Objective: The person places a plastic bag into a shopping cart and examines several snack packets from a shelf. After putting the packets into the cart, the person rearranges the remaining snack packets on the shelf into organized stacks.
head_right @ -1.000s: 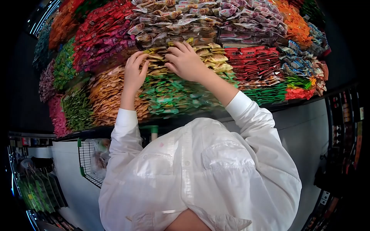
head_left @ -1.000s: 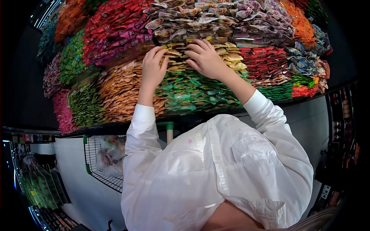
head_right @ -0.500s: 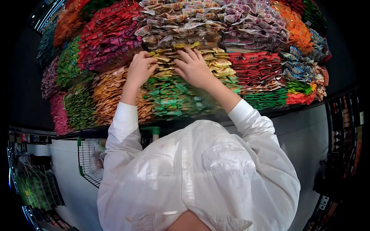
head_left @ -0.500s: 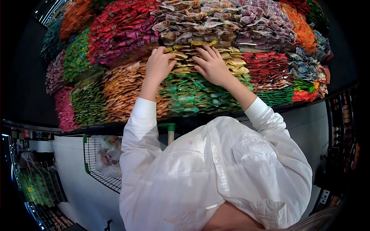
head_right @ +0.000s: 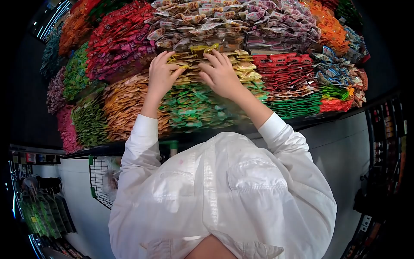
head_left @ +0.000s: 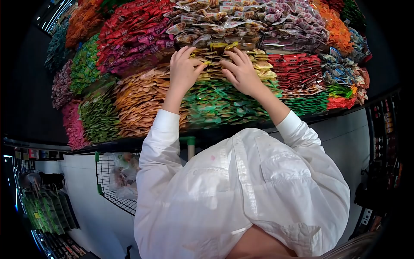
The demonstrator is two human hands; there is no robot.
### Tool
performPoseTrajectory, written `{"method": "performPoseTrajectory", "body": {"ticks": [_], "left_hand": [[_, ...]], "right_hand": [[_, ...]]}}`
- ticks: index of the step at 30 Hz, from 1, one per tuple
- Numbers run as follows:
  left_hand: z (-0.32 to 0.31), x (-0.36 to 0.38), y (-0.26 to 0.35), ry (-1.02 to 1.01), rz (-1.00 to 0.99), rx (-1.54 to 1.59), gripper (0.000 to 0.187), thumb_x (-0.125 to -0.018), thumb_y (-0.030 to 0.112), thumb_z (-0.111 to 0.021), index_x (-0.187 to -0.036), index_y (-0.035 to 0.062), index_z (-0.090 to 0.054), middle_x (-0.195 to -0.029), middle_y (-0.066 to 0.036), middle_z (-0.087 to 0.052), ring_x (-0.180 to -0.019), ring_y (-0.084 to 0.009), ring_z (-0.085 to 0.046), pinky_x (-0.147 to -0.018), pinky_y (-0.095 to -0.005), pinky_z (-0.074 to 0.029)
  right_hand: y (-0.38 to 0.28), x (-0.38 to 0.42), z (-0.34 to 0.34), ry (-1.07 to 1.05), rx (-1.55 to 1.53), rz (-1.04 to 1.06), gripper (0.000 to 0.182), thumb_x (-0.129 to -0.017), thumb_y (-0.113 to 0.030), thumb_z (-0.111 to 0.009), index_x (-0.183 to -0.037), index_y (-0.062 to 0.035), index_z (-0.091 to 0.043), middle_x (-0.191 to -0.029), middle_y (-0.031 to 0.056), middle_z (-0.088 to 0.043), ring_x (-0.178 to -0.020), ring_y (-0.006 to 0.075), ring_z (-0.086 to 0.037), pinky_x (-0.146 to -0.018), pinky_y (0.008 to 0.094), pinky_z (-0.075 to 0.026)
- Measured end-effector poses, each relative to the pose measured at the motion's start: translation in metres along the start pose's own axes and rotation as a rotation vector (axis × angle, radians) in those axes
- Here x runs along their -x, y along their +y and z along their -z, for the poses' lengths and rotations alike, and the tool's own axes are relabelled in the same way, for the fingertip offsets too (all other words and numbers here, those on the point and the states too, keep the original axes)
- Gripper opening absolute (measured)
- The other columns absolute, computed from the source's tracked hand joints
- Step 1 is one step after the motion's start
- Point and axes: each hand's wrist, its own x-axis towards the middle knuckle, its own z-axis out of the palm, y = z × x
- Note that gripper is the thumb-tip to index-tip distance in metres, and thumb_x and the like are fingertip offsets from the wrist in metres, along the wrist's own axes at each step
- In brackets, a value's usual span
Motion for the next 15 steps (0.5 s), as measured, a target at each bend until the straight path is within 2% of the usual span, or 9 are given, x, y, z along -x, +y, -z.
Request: {"method": "performPoseTrajectory", "body": {"ticks": [1, 6, 8, 14, 15], "left_hand": [[-0.005, 0.001, 0.001, 0.008, 0.040, 0.087, 0.022, -0.082, 0.031, -0.070, -0.086, 0.0101, -0.076, -0.132, -0.009, -0.055, -0.131, -0.0278, -0.040, -0.110, -0.0481, -0.025], [-0.008, 0.007, 0.015, -0.037, 0.069, -0.119, 0.021, -0.085, 0.031, -0.067, -0.091, 0.0121, -0.075, -0.135, -0.010, -0.052, -0.133, -0.0280, -0.037, -0.112, -0.0540, -0.019], [-0.008, 0.009, 0.015, -0.011, 0.041, -0.127, 0.020, -0.085, 0.030, -0.067, -0.092, 0.0123, -0.075, -0.135, -0.010, -0.051, -0.133, -0.0281, -0.037, -0.112, -0.0538, -0.019], [-0.011, 0.016, 0.007, 0.071, -0.002, -0.073, 0.014, -0.085, 0.020, -0.067, -0.095, 0.0123, -0.073, -0.135, -0.011, -0.050, -0.132, -0.0288, -0.038, -0.111, -0.0539, -0.021], [-0.008, 0.016, 0.007, 0.081, -0.009, -0.072, 0.012, -0.085, 0.016, -0.066, -0.093, 0.0119, -0.073, -0.133, -0.012, -0.051, -0.131, -0.0288, -0.039, -0.110, -0.0545, -0.022]], "right_hand": [[0.001, 0.000, -0.001, 0.005, -0.015, -0.007, 0.030, -0.092, -0.030, -0.055, -0.113, -0.0094, -0.062, -0.131, 0.0154, -0.050, -0.129, 0.0392, -0.037, -0.107, 0.0524, -0.028], [0.002, 0.000, -0.005, -0.028, -0.034, -0.021, 0.030, -0.092, -0.029, -0.055, -0.115, -0.0119, -0.062, -0.133, 0.0149, -0.049, -0.130, 0.0394, -0.037, -0.107, 0.0528, -0.028], [0.002, -0.002, -0.006, -0.055, -0.023, -0.017, 0.030, -0.093, -0.028, -0.056, -0.118, -0.0136, -0.062, -0.135, 0.0140, -0.048, -0.131, 0.0392, -0.036, -0.107, 0.0534, -0.029], [0.003, -0.026, -0.008, -0.048, 0.025, -0.004, 0.020, -0.085, -0.023, -0.065, -0.102, -0.0128, -0.069, -0.133, 0.0143, -0.049, -0.131, 0.0400, -0.036, -0.107, 0.0565, -0.028], [0.003, -0.032, -0.009, -0.050, 0.042, 0.007, 0.016, -0.082, -0.022, -0.066, -0.094, -0.0126, -0.071, -0.129, 0.0138, -0.053, -0.129, 0.0394, -0.038, -0.106, 0.0558, -0.029]]}}
